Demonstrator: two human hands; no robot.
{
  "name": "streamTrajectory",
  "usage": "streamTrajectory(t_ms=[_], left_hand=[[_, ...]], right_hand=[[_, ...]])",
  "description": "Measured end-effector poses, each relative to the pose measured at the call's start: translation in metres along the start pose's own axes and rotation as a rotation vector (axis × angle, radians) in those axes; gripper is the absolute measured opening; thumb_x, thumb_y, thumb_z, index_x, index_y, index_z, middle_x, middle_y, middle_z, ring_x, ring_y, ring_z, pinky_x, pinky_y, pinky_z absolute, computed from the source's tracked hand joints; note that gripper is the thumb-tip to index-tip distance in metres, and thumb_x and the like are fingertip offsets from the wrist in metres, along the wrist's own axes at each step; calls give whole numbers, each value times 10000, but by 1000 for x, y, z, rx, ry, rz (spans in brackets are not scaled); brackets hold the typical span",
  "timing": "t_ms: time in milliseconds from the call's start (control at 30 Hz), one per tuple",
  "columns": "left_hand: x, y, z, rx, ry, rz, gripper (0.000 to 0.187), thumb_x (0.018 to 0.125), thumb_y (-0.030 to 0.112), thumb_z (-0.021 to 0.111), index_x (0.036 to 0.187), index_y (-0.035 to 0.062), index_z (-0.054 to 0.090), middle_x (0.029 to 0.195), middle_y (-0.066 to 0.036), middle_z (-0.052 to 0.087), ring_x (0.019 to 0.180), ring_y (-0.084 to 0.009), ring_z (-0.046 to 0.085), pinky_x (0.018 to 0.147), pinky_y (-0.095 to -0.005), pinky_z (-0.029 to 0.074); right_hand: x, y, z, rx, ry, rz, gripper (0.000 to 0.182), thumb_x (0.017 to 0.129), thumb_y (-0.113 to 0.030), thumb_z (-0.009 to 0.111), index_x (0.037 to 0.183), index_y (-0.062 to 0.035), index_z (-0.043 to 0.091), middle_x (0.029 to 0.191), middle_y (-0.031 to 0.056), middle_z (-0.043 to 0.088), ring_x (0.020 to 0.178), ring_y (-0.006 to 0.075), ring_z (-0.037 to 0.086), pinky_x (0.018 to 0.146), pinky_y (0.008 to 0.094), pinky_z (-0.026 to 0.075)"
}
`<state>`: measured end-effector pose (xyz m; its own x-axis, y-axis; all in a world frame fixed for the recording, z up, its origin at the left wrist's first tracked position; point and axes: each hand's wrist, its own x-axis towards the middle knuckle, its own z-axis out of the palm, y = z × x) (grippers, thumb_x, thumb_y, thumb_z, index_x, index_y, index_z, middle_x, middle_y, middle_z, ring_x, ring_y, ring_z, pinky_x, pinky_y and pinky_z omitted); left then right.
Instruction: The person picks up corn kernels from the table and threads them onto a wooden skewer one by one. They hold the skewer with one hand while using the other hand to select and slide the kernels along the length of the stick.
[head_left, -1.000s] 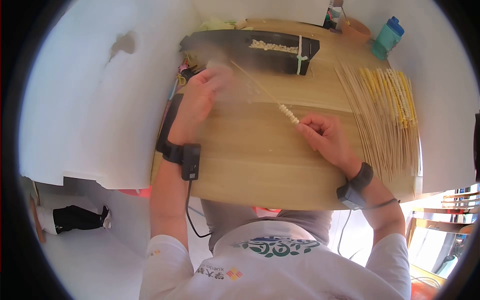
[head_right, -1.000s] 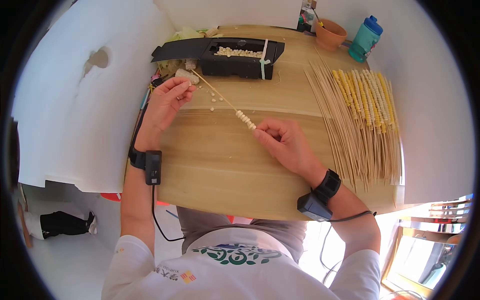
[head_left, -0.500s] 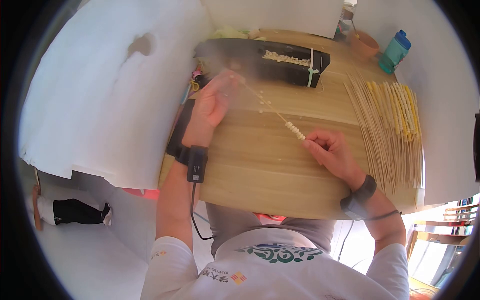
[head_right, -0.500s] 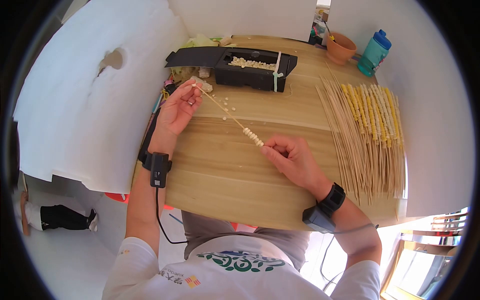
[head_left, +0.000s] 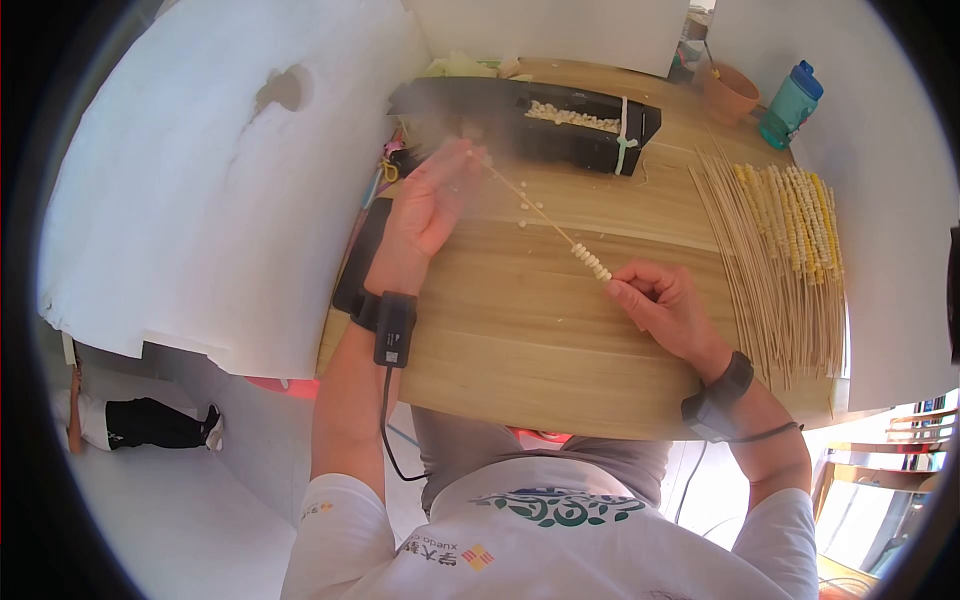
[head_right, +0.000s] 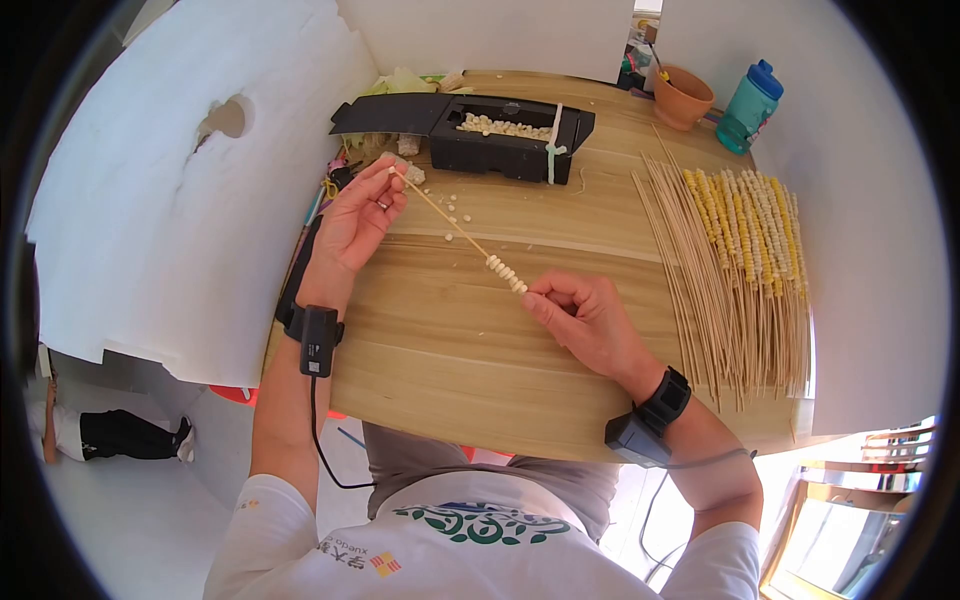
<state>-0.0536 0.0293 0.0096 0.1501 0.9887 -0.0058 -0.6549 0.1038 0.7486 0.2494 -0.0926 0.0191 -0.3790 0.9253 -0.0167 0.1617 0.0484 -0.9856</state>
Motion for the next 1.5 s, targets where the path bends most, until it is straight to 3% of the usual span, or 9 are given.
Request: streamTrajectory(t_ms=[400, 1500], left_hand=[[-6, 1, 9, 115, 18, 43, 266, 906, 19, 610, 1171, 16, 637, 1185, -139, 641, 935, -124, 630, 819, -267, 523], [-3, -4, 6, 104, -10, 100, 251, 902, 21, 626, 1152, 23, 644, 1158, -123, 656, 952, -136, 640, 870, -273, 517]], right_hand=[[0, 1, 0, 13, -5, 6, 184, 968, -186, 602, 896, -18, 621, 580, -95, 427, 515, -1, 324, 457, 209, 244], [0, 1, -1, -11, -5, 12, 187, 972, -177, 592, 869, -21, 596, 579, -95, 409, 521, 0, 310, 457, 212, 235]])
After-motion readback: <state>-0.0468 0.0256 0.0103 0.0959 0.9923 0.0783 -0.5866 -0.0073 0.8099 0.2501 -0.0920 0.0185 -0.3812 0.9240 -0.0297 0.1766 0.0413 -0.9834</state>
